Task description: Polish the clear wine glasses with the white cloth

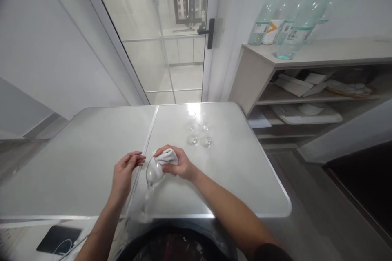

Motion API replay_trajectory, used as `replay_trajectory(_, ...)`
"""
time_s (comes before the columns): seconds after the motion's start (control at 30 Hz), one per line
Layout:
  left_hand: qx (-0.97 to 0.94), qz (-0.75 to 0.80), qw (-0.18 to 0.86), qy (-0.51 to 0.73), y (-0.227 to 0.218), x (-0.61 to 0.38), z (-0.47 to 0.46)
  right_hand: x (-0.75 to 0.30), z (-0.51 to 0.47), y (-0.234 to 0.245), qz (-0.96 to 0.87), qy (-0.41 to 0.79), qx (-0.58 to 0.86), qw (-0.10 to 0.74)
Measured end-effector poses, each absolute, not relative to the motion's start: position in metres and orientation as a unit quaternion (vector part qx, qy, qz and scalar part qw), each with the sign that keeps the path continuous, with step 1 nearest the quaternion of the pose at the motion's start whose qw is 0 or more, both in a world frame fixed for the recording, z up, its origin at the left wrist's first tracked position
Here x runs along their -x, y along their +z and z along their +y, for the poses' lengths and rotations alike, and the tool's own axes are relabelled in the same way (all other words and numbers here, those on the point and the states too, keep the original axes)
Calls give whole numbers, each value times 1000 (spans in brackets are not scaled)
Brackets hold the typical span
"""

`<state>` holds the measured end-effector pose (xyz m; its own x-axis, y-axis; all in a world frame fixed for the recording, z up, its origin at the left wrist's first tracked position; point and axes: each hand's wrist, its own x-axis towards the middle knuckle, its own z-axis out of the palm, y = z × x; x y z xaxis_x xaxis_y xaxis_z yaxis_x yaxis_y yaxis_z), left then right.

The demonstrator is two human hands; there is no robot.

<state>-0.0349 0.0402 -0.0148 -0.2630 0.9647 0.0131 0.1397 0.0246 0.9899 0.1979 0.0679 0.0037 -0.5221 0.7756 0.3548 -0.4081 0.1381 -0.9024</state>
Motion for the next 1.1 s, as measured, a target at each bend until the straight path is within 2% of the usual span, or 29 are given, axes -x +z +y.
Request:
replay_trajectory(0.07,-544,602,363,458,-19,15,60,-202,72,1,-602,692,80,391)
replay_trajectory(0.17,-620,573,387,370,-27,-34,88,-197,77,-3,-632,730,-45,256)
replay_trajectory(0.27,-661,521,408,356,-37,-87,112,-189,80,-8,-643,737,-77,196)
replay_trajectory(0.43,-698,506,366,351,-60,-134,140,-189,81,-10,-638,740,-52,208)
replay_trajectory(0.6,-696,552,320,331,-78,-132,147,-189,81,-8,-647,731,-65,208)
replay_trajectory(1.1,-693,548,318,344,-79,-119,150,-190,80,-1,-665,714,-25,215)
